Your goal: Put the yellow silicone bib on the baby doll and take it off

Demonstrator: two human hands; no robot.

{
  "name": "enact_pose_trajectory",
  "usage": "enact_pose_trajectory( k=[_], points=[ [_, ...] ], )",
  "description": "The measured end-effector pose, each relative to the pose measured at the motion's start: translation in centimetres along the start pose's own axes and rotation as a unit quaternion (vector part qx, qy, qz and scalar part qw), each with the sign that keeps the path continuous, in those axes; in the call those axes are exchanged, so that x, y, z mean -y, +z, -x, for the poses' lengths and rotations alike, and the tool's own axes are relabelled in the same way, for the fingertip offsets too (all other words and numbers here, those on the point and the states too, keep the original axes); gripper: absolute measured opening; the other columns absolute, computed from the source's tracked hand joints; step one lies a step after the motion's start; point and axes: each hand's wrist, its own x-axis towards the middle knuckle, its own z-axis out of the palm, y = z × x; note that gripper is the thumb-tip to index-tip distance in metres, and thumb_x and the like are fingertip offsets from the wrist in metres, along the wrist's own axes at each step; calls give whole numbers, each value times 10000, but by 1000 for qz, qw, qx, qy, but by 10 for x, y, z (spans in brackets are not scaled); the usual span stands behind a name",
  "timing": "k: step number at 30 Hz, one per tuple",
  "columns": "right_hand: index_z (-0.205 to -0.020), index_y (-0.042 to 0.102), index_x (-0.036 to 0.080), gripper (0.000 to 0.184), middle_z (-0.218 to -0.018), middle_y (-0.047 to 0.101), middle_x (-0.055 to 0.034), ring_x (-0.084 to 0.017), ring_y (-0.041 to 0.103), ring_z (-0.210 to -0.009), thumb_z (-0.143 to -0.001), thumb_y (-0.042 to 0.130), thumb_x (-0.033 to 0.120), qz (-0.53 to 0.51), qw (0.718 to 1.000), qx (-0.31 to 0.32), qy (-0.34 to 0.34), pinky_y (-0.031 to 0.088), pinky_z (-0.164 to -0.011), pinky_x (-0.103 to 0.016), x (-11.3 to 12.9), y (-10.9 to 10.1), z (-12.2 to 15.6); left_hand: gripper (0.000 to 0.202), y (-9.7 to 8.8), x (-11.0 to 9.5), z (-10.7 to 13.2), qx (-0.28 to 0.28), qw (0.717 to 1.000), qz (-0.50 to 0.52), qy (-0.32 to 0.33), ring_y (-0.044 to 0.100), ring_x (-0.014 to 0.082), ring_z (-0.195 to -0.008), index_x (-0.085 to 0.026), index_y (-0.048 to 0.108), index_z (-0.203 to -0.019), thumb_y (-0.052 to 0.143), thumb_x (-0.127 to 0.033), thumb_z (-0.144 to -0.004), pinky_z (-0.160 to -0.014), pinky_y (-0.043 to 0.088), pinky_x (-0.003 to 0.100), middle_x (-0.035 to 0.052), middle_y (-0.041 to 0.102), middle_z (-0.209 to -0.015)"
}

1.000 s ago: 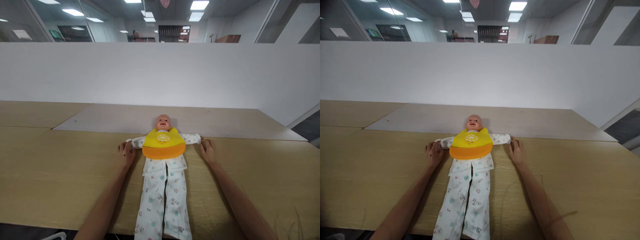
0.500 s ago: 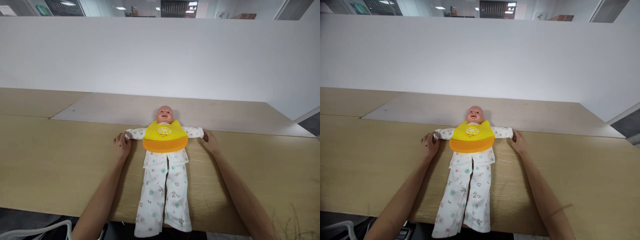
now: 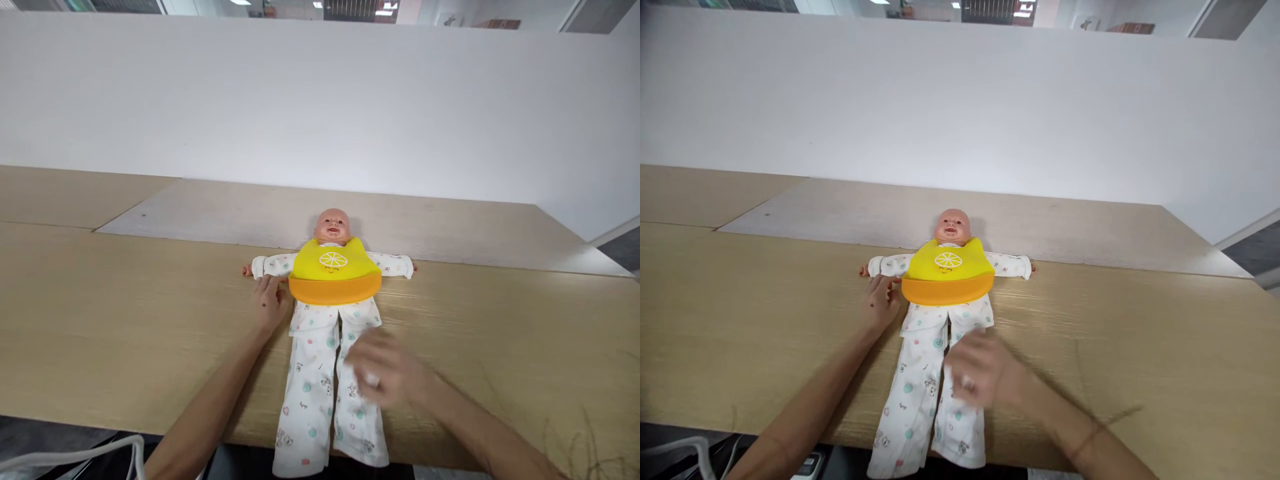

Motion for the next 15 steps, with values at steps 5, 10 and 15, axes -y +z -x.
enact_pose_trajectory(
  k=[5, 10, 15],
  points=[
    [-691, 567, 227, 303, -673, 608, 25, -147, 535, -621, -820, 496, 491, 34, 988, 81, -129, 458, -592, -316, 61, 35, -12, 231, -1, 15, -5, -10, 998, 21, -54, 505, 198, -758, -190, 543, -797, 467, -6, -679, -734, 409, 328, 45, 546, -744],
    [-659, 613, 215, 400, -646, 587, 3, -156, 518, -547, -653, 679, 610, 134, 989, 10, -56, 441, -548, -342, 53, 49, 2, 165, 10, 24, -1, 25, 997, 55, -46, 506, 184, -744, -183, 567, -797, 473, -61, -738, -703, 403, 310, 45, 568, -758],
    [-594, 593, 226, 387, -528, 555, 2, -180, 471, -428, -554, 719, 590, 171, 985, 25, -16, 361, -431, -381, 51, 51, 17, 170, 10, 31, -1, 9, 996, 60, -63, 529, 177, -734, -180, 585, -798, 461, -73, -753, -696, 414, 300, 37, 574, -735]
  ],
)
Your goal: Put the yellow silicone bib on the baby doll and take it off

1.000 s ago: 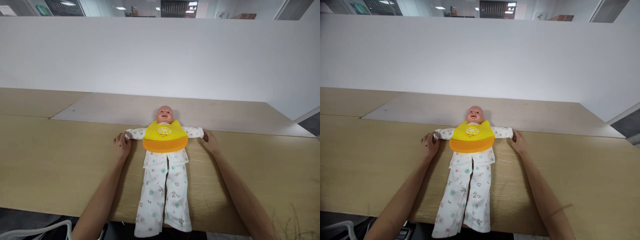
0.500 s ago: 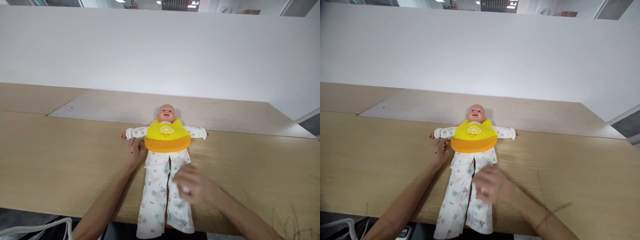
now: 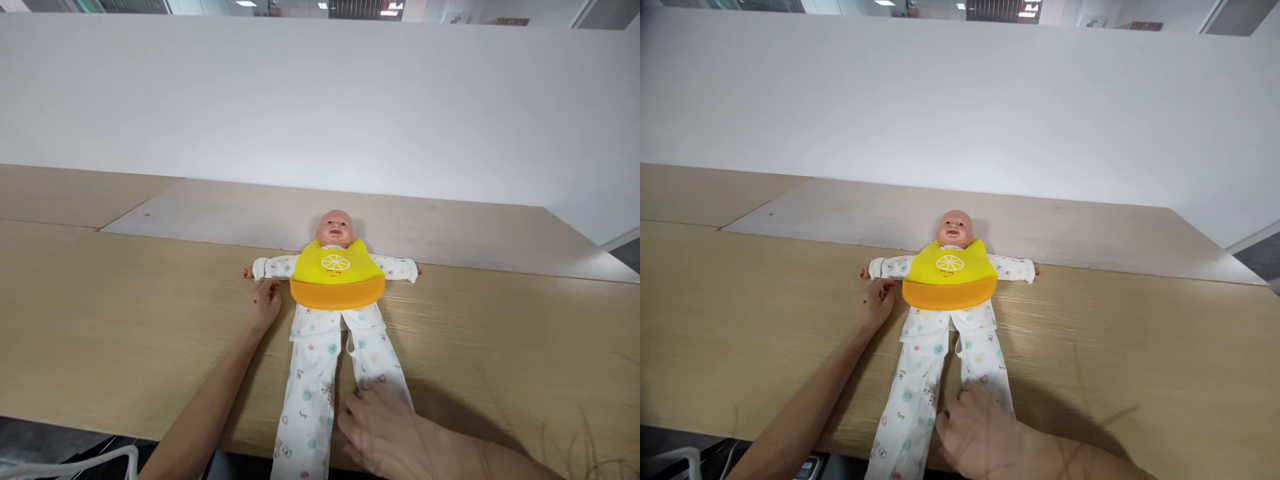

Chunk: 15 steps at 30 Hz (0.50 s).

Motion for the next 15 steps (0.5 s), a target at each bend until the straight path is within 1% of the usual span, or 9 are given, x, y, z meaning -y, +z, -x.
enact_pose_trajectory(
  k=[3, 5, 7, 9, 11, 15],
  points=[
    [-574, 573, 229, 318, -507, 541, 11, -171, 457, -409, -563, 698, 520, -9, 999, 25, -22, 336, -404, -380, 2, 9, 2, 185, -3, 2, -2, -2, 1000, -16, 2, 549, 181, -736, -194, 586, -799, 463, -70, -738, -698, 422, 298, 30, 592, -740],
    [-548, 564, 227, 295, -501, 545, 4, -170, 461, -399, -571, 672, 501, -18, 998, 42, -35, 314, -387, -373, 3, 18, 2, 189, -4, 2, -2, 0, 999, -31, 18, 557, 186, -746, -199, 587, -797, 464, -70, -737, -710, 426, 301, 33, 604, -751],
    [-488, 540, 226, 294, -457, 519, -1, -169, 448, -373, -563, 663, 483, -15, 999, 32, -36, 280, -364, -367, 4, 28, 1, 181, -6, 1, -1, 8, 998, -47, 35, 564, 195, -769, -201, 590, -795, 465, -77, -752, -734, 429, 308, 44, 613, -765],
    [-464, 531, 222, 295, -440, 509, -5, -166, 446, -370, -570, 671, 459, -11, 999, 9, -30, 282, -360, -365, 4, 34, 1, 176, -7, 0, -1, 18, 997, -59, 46, 573, 205, -801, -201, 595, -808, 462, -91, -775, -758, 432, 315, 59, 626, -791],
    [-470, 526, 218, 300, -458, 530, -5, -167, 453, -386, -592, 678, 446, -17, 999, -6, -31, 303, -366, -361, 4, 36, 1, 171, -8, 0, -1, 20, 996, -63, 52, 581, 214, -814, -204, 597, -812, 464, -100, -784, -767, 435, 321, 66, 635, -803],
    [-494, 532, 213, 315, -499, 568, 4, -174, 475, -408, -680, 648, 440, -16, 999, 8, -41, 344, -377, -348, 1, 29, 1, 154, -10, -1, -2, 29, 995, -73, 56, 589, 234, -818, -213, 599, -793, 469, -132, -788, -760, 441, 337, 77, 647, -803]
  ],
)
